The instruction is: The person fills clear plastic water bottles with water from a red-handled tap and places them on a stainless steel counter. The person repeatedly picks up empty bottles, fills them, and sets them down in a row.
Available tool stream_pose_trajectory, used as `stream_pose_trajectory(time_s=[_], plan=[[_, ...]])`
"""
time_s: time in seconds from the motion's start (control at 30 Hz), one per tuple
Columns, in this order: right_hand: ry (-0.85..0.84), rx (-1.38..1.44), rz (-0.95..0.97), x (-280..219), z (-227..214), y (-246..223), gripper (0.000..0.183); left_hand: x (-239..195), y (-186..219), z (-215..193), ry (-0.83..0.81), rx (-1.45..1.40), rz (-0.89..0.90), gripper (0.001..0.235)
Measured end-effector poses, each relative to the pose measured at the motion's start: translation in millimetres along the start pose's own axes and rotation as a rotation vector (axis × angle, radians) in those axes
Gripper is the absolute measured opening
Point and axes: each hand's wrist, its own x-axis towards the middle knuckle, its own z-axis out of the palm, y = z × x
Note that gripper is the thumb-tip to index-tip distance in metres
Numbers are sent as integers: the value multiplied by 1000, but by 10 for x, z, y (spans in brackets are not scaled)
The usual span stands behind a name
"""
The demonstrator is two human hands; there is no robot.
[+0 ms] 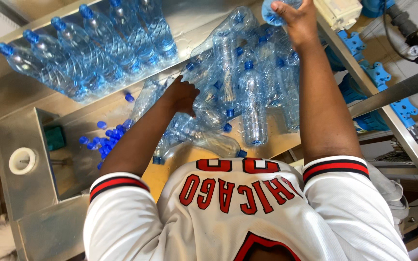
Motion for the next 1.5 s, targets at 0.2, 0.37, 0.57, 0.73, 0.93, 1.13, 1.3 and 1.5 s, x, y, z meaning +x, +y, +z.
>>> stream_pose_trajectory(time_s=[0.2,0.37,0.57,0.73,0.93,1.13,1.3,1.5], plan=[[136,-165,261,4,40,16,116,-525,-126,-406,367,-100,-167,97],[192,131,104,63,193,-85,81,-373,-196,-635,1168,-453,-558,105],[274,289,205,53,272,-99,82,160,222,-1092,1318,-1848,-107,70],[399,242,290,57,404,-202,92,592,684,-1504,1189,-2142,69,84],[387,157,422,5,359,-138,124,607,716,-1458,1426,-2153,251,96],[293,424,396,19,352,-175,85,661,770,-1494,1695,-1850,233,67],[207,386,444,-52,281,-135,121,726,924,-1854,1746,-1633,48,60],[329,752,539,-69,224,-120,92,779,1041,-1860,1782,-1170,-85,78]])
